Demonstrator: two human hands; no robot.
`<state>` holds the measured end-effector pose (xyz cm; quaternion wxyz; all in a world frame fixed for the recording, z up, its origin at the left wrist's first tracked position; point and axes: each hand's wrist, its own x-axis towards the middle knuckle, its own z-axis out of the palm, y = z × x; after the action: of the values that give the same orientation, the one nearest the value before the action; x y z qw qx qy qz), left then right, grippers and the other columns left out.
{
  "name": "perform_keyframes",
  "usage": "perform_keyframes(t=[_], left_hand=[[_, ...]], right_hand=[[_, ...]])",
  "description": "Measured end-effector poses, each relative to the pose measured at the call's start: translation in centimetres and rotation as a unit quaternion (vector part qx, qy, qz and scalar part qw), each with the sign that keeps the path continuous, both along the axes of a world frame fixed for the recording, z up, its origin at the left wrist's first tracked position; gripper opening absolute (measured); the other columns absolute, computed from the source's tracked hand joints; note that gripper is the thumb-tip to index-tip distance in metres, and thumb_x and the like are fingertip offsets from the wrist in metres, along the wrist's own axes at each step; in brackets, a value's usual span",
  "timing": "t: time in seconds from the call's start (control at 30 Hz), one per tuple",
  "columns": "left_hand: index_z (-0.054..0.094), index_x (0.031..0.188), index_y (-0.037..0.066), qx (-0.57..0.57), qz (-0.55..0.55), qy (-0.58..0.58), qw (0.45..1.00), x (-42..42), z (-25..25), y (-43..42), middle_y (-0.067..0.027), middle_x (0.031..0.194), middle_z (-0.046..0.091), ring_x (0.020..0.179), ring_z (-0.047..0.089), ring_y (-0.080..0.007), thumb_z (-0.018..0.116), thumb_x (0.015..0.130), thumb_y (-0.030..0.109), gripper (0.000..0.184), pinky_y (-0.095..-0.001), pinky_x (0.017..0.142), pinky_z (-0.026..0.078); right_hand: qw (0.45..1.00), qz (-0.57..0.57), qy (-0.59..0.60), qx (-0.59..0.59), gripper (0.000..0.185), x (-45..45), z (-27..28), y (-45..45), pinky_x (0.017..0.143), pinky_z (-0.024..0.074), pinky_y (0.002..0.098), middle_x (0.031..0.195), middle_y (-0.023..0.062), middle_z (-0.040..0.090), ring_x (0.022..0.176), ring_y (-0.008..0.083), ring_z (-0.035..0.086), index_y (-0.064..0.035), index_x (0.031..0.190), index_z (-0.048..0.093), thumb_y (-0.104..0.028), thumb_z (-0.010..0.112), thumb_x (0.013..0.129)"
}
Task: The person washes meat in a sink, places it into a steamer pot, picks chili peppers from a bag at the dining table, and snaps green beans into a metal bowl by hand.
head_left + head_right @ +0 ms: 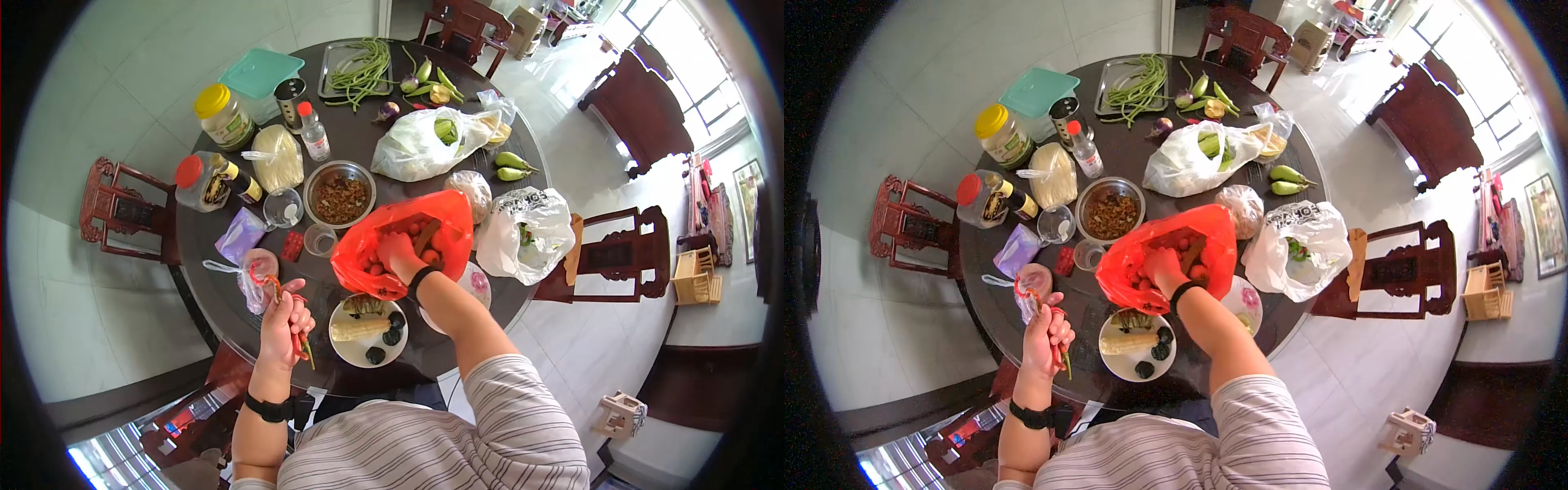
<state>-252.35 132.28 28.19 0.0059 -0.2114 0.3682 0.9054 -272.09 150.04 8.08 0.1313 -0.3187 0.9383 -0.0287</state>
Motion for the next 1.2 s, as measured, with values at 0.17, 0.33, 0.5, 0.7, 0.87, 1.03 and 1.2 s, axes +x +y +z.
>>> perform_keyframes(t=[0.17,0.33,0.5,0.7,0.87,1.03,1.2], left_hand=[[0.052,0.109,0.004,-0.06,0.013,-0.016,0.998,0.0,0.6,0.6,0.0061,0.057,0.035,0.046,0.033,-0.0028,0.052,0.088,0.011,0.022,-0.0206,0.049,0.032],[0.052,0.11,-0.001,-0.04,-0.045,-0.013,0.998,-1.1,1.1,2.2,0.0062,0.056,0.035,0.046,0.032,-0.0026,0.049,0.091,0.013,0.024,-0.0202,0.05,0.032],[0.052,0.116,-0.001,0.027,-0.072,0.017,0.997,-2.9,1.4,4.7,0.0053,0.065,0.042,0.054,0.039,-0.0041,0.049,0.092,0.027,0.037,-0.0215,0.052,0.036],[0.054,0.114,0.003,-0.108,-0.213,-0.065,0.969,-2.8,1.0,8.7,-0.0017,0.085,0.059,0.064,0.054,-0.0072,0.047,0.093,0.025,0.032,-0.0215,0.053,0.043],[0.053,0.112,0.004,-0.137,-0.371,-0.052,0.917,-1.1,-4.1,10.6,-0.0037,0.088,0.06,0.076,0.06,-0.0129,0.048,0.092,0.024,0.029,-0.0271,0.063,0.048],[0.055,0.101,0.003,-0.052,-0.363,-0.144,0.919,-0.7,-2.4,8.6,-0.0003,0.069,0.052,0.055,0.047,-0.0071,0.045,0.093,0.021,0.022,-0.0244,0.054,0.04],[0.05,0.093,0.005,0.077,-0.371,-0.16,0.911,-0.3,-1.9,8.5,0.0022,0.062,0.042,0.048,0.036,-0.0066,0.045,0.094,0.027,0.022,-0.0271,0.056,0.04]], right_hand=[[0.998,-0.009,-0.036,-0.06,0.017,-1.7,6.3,4.1,0.062,0.0504,0.0404,0.079,0.0133,0.064,0.071,0.0282,0.063,-0.008,0.081,0.066,-0.015,0.05,0.077],[0.98,-0.041,0.064,-0.183,0.014,-0.7,15.5,8.1,0.067,0.0489,0.041,0.081,0.0165,0.063,0.075,0.0317,0.062,-0.0039,0.078,0.063,-0.016,0.056,0.076],[0.968,-0.114,-0.016,-0.223,0.018,1.6,21.0,10.0,0.064,0.0471,0.0415,0.075,0.0184,0.06,0.072,0.0339,0.06,-0.0011,0.081,0.061,-0.018,0.059,0.077],[0.762,-0.288,-0.404,-0.416,0.013,5.5,20.2,12.4,0.05,0.043,0.0256,0.067,-0.0004,0.054,0.061,0.008,0.052,-0.0033,0.086,0.059,-0.016,0.059,0.082],[0.602,-0.329,-0.49,-0.538,0.005,12.7,17.4,8.3,0.054,0.0444,0.0206,0.078,-0.0013,0.056,0.062,0.0061,0.053,-0.0078,0.088,0.054,-0.013,0.054,0.088],[0.497,-0.365,-0.511,-0.598,0.006,13.7,15.9,8.5,0.05,0.0393,0.0206,0.069,-0.0012,0.053,0.058,0.0047,0.046,-0.0041,0.086,0.059,-0.01,0.057,0.086],[0.832,-0.151,-0.083,-0.527,0.012,14.3,15.4,7.0,0.056,0.045,0.0299,0.07,0.0092,0.053,0.058,0.0206,0.052,0.0003,0.081,0.057,-0.011,0.061,0.079]])
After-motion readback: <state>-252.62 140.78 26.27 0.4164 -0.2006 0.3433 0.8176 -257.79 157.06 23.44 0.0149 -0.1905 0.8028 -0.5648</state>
